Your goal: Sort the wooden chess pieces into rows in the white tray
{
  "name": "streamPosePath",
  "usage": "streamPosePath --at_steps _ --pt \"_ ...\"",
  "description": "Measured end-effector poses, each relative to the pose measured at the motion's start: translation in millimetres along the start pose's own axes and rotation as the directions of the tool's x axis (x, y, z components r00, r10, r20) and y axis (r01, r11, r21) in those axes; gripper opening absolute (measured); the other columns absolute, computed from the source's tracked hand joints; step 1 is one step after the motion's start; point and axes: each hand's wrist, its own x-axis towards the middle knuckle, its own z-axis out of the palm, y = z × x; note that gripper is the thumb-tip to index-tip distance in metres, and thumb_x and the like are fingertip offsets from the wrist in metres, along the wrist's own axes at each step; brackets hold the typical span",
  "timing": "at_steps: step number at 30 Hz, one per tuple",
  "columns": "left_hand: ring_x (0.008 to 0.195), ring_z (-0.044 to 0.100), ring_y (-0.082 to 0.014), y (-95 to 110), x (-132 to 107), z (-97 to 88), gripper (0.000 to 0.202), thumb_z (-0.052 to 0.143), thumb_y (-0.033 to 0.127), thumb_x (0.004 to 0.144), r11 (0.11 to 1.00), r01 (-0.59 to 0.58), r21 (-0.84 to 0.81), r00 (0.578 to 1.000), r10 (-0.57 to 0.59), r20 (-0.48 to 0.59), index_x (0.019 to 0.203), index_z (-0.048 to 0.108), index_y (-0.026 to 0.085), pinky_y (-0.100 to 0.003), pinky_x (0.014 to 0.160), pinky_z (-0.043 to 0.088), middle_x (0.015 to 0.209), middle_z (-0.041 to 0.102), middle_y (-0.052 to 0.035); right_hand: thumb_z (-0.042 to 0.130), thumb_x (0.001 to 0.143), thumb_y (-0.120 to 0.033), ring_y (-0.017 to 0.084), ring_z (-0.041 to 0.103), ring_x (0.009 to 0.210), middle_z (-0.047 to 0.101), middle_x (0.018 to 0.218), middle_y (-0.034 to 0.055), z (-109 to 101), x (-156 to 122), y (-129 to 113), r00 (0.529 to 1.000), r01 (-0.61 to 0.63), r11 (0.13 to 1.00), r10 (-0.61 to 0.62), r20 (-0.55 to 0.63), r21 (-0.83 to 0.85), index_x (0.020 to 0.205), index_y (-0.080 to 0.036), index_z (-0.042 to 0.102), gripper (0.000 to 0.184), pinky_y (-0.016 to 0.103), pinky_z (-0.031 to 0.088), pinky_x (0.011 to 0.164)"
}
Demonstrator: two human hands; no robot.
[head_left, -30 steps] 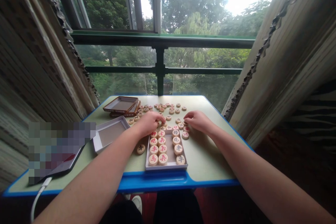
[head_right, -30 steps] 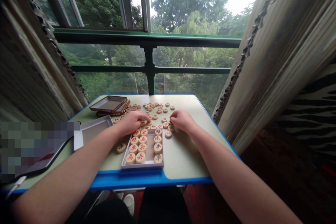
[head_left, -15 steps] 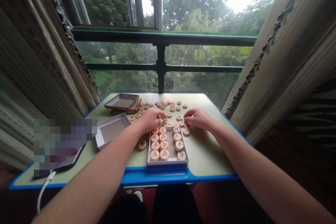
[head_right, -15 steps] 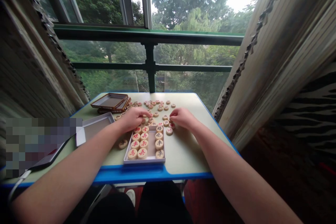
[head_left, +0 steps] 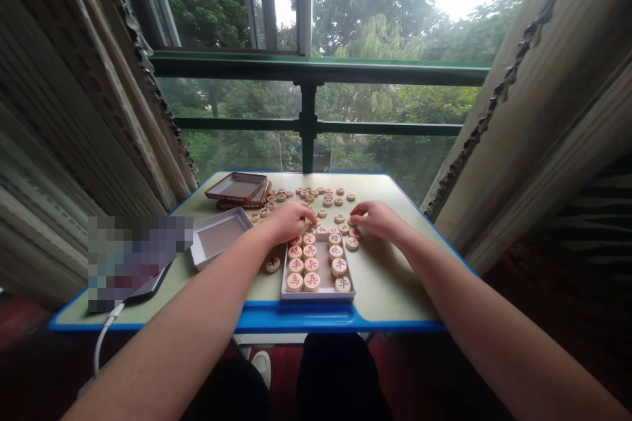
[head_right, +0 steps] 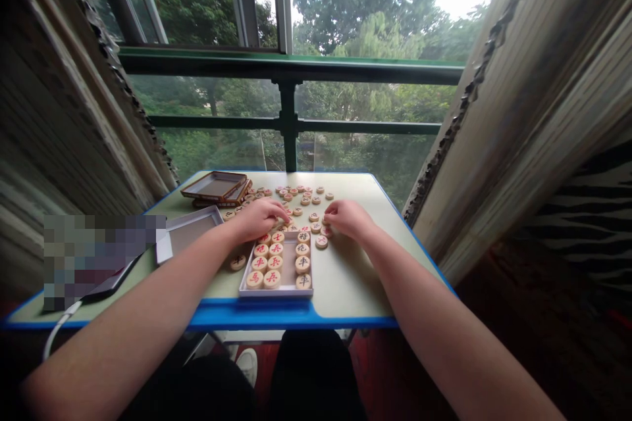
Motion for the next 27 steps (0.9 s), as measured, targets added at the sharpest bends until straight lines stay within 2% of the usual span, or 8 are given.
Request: streamPosePath --at_steps 4,10,14,17,19,21,24,27 --pt "0.093 0.059 -0.0183 0.8 -0.3 1.3 0.042 0.043 -0.001 0.065 0.999 0.013 0.033 0.999 -0.011 -0.036 0.084 0.074 0.020 -0.029 0.087 0.046 0.092 0.070 -0.0031 0.054 0.075 -0.017 0.016 0.062 0.085 0.070 0.096 0.0066 -1.0 -0.4 0.0 0.999 -0.001 1.000 0.002 -0.032 0.030 0.097 -0.015 0.069 0.027 0.022 0.042 0.071" --pt "0.091 0.060 -0.0178 -2.0 0.5 4.5 0.042 0.043 -0.001 0.064 0.999 -0.020 0.037 0.998 0.022 -0.055 0.084 0.074 0.020 -0.029 0.087 0.047 0.091 0.070 -0.0027 0.061 0.071 -0.023 0.017 0.062 0.079 0.070 0.094 0.0059 -7.8 -4.3 -3.6 0.998 -0.008 1.000 0.009 0.067 -0.022 0.094 -0.016 0.070 0.027 0.022 0.042 0.064" --pt "0.091 0.059 -0.0182 -4.1 0.6 4.5 0.041 0.043 0.000 0.065 0.999 -0.023 0.037 0.996 0.026 -0.086 0.086 0.073 0.019 -0.030 0.087 0.047 0.091 0.070 -0.0032 0.061 0.071 -0.023 0.017 0.061 0.079 0.069 0.092 0.0058 -7.7 -3.3 -3.1 0.999 -0.009 1.000 0.010 0.043 -0.027 0.090 -0.016 0.070 0.023 0.022 0.041 0.063" --pt "0.090 0.060 -0.0176 -3.7 1.1 3.4 0.043 0.042 0.000 0.064 1.000 -0.001 0.022 0.994 0.004 -0.107 0.089 0.072 0.018 -0.030 0.086 0.047 0.090 0.070 -0.0030 0.060 0.071 -0.025 0.017 0.060 0.078 0.069 0.090 0.0063 -8.2 -3.7 -2.8 0.999 0.019 0.999 -0.019 -0.031 -0.029 0.085 -0.016 0.069 0.019 0.023 0.040 0.064" --pt "0.088 0.061 -0.0171 -1.8 1.4 2.0 0.045 0.042 -0.001 0.063 1.000 0.008 0.011 0.994 -0.007 -0.110 0.089 0.072 0.018 -0.029 0.085 0.047 0.088 0.071 -0.0028 0.060 0.072 -0.026 0.016 0.058 0.077 0.067 0.088 0.0062 -10.1 -6.7 -4.8 0.992 0.092 0.995 -0.095 -0.081 -0.033 0.082 -0.016 0.068 0.017 0.023 0.040 0.065" --pt "0.087 0.061 -0.0173 1.0 1.2 0.1 0.044 0.042 -0.001 0.062 1.000 0.011 0.002 0.994 -0.010 -0.110 0.088 0.072 0.018 -0.029 0.084 0.048 0.087 0.071 -0.0030 0.060 0.072 -0.029 0.015 0.056 0.074 0.065 0.086 0.0054 -12.8 -12.5 -9.3 0.975 0.207 0.978 -0.208 -0.074 -0.020 0.083 -0.016 0.068 0.018 0.023 0.039 0.063" --pt "0.086 0.062 -0.0172 4.5 0.3 -3.0 0.042 0.042 0.000 0.063 1.000 0.008 -0.001 0.993 -0.008 -0.118 0.086 0.073 0.018 -0.029 0.084 0.048 0.085 0.071 -0.0026 0.062 0.071 -0.032 0.012 0.050 0.065 0.060 0.077 0.0026 -17.4 -26.1 -19.1 0.929 0.365 0.931 -0.366 0.052 0.018 0.085 -0.016 0.066 0.022 0.021 0.035 0.057" --pt "0.086 0.062 -0.0168 5.3 -0.4 -4.3 0.041 0.044 0.001 0.062 1.000 0.011 0.008 0.993 -0.010 -0.121 0.085 0.073 0.018 -0.029 0.084 0.048 0.086 0.071 -0.0020 0.064 0.069 -0.027 0.009 0.045 0.059 0.055 0.069 0.0000 -21.4 -42.0 -28.2 0.846 0.499 0.866 -0.497 0.193 0.041 0.082 -0.015 0.065 0.018 0.021 0.031 0.053"
